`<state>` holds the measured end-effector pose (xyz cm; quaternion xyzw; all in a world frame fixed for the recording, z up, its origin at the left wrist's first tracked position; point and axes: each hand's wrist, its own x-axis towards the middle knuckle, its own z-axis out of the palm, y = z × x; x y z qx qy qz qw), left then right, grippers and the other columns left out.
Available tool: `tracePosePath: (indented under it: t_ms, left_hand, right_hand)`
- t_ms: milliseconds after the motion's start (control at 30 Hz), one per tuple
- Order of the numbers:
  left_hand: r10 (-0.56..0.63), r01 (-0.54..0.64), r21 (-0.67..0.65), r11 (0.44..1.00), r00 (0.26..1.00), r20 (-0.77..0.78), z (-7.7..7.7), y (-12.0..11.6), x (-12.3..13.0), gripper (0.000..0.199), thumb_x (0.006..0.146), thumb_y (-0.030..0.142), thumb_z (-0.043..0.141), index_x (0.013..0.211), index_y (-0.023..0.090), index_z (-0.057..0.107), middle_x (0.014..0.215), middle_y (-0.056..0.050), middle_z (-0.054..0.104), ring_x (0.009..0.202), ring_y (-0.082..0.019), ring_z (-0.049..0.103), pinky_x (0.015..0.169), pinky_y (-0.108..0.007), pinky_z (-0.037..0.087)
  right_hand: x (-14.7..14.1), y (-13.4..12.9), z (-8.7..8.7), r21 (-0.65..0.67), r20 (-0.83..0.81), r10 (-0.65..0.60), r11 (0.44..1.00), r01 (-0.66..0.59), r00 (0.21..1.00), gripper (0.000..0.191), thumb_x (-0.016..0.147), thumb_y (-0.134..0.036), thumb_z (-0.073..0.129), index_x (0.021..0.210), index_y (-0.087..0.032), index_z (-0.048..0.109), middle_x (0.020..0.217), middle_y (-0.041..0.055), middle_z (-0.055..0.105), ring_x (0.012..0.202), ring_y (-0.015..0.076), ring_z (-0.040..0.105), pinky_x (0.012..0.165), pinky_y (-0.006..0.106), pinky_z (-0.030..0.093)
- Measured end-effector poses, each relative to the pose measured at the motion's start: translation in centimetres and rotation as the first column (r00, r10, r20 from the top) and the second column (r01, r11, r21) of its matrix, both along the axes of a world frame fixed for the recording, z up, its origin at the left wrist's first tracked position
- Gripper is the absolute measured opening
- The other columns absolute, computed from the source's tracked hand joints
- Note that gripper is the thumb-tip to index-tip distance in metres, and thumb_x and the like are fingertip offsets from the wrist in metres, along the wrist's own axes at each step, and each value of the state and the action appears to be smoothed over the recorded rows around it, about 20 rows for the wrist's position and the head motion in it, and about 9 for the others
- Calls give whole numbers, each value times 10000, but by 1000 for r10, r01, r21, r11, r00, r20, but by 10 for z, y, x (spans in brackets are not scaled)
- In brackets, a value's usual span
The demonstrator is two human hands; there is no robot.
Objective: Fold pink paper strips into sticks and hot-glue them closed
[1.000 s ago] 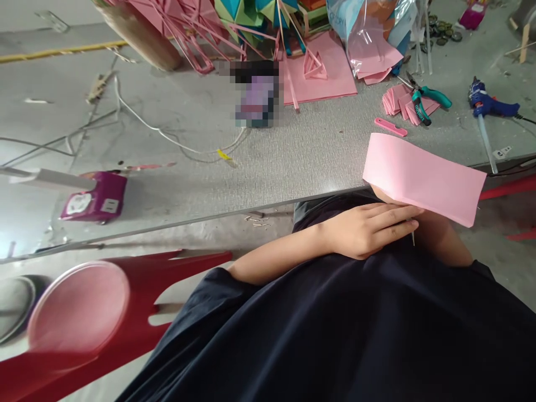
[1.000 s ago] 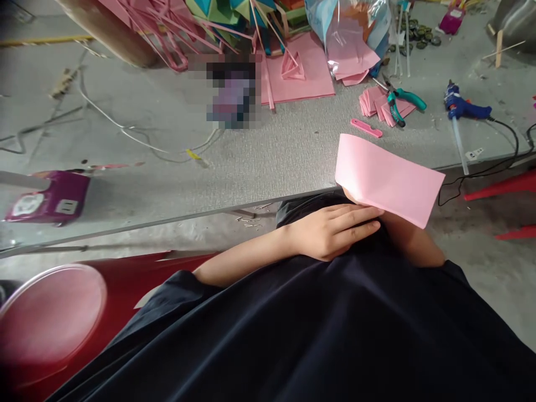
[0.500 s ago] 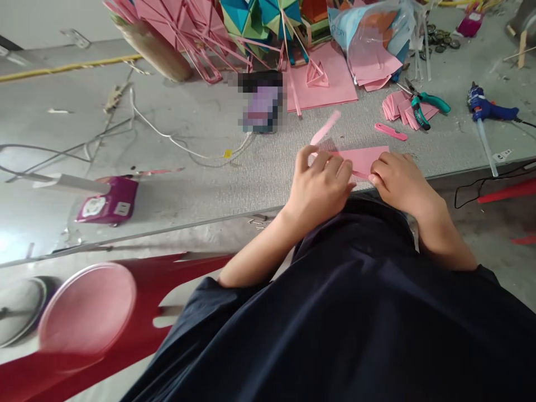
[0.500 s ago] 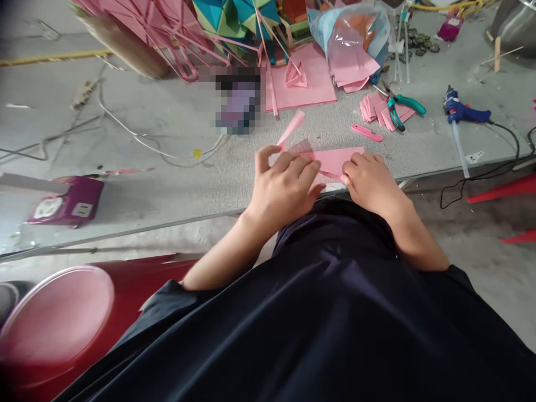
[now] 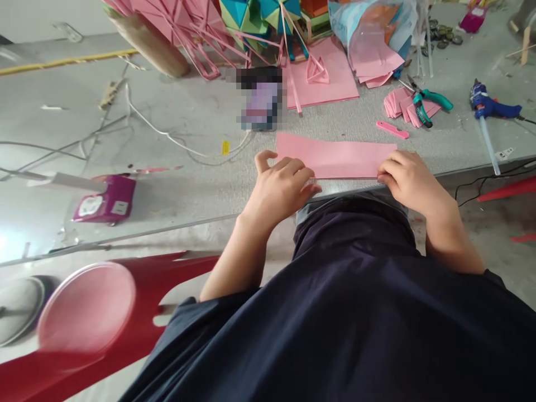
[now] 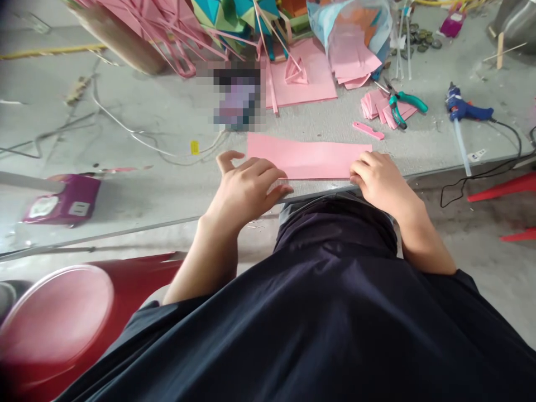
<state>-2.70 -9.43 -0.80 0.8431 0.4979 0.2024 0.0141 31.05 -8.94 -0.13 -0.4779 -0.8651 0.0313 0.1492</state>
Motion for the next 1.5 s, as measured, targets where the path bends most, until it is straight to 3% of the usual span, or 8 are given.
tracePosePath:
  t_ms: [333, 600, 867, 1100, 1167, 1267, 1367, 1500]
  left_hand:
    - [-49, 47, -24, 999, 995, -85, -5, -7, -16, 304, 1138, 288, 519, 1006, 271, 793, 1098, -121, 813, 1017, -330, 759, 926, -509, 571]
    - [12, -7, -161, 987, 999, 31, -2, 4, -16, 202, 1087, 290, 576, 1000, 236, 750, 1073, -131, 743, 1013, -331, 717, 921, -492, 592]
    - [74, -42, -236, 971, 989, 128, -4, 9, -16, 224, 1055, 325, 589, 840, 262, 585, 1076, -109, 658, 1079, -317, 667, 1063, -524, 575]
    - [158, -120, -250, 961, 978, 137, -2, 6, -24, 107, 1022, 257, 614, 954, 246, 696, 1052, -91, 664, 1032, -302, 661, 1042, -506, 567]
    - [165, -133, -232, 964, 978, 125, -4, 4, -26, 125, 1026, 237, 612, 993, 245, 732, 1085, -101, 685, 1090, -315, 673, 1062, -517, 555]
    - [187, -170, -155, 973, 977, 103, -10, -2, -23, 168, 1038, 211, 609, 1046, 255, 770, 1173, -124, 728, 1198, -350, 683, 1087, -565, 532]
    - [189, -190, 2, 982, 977, 102, -21, -14, -13, 228, 1053, 162, 583, 1015, 250, 791, 1262, -140, 794, 1258, -362, 719, 1127, -610, 523]
    - [126, -144, 164, 976, 985, 116, -37, -34, 6, 327, 1059, 114, 538, 1135, 226, 836, 1327, -143, 860, 1383, -347, 761, 1279, -621, 506]
  right_hand:
    - [7, -5, -2, 7, -71, 22, 1000, -22, 997, 243, 1108, -225, 551, 962, -241, 745, 1054, 122, 716, 1052, 331, 626, 961, 475, 469]
    - [6, -3, -9, 70, -31, -34, 997, 36, 999, 221, 1101, -228, 553, 971, -226, 731, 1072, 140, 721, 1038, 336, 630, 938, 475, 459]
    - [12, -3, -12, 91, -43, -134, 986, 138, 990, 178, 1053, -217, 606, 936, -244, 737, 1021, 127, 704, 995, 339, 608, 905, 486, 450]
    - [17, -2, -10, 108, -85, -139, 983, 147, 987, 107, 1012, -211, 696, 920, -234, 746, 994, 113, 713, 969, 322, 633, 886, 470, 506]
    - [12, -4, -8, 162, -93, -148, 973, 162, 985, 57, 989, -192, 738, 972, -223, 783, 1025, 119, 748, 1004, 333, 668, 893, 474, 520]
    - [-7, -10, -9, 254, -57, -75, 963, 88, 996, 229, 998, -72, 673, 1040, -223, 840, 1162, 121, 825, 1141, 340, 719, 1006, 503, 530]
    - [-32, -19, -17, 298, 20, 59, 953, -62, 998, 443, 992, 49, 565, 1138, -234, 873, 1263, 72, 881, 1297, 302, 737, 1165, 495, 493]
    - [-50, -27, -30, 345, 80, 60, 935, -84, 995, 468, 1016, 44, 539, 1298, -162, 852, 1408, 89, 866, 1330, 271, 770, 1221, 456, 472]
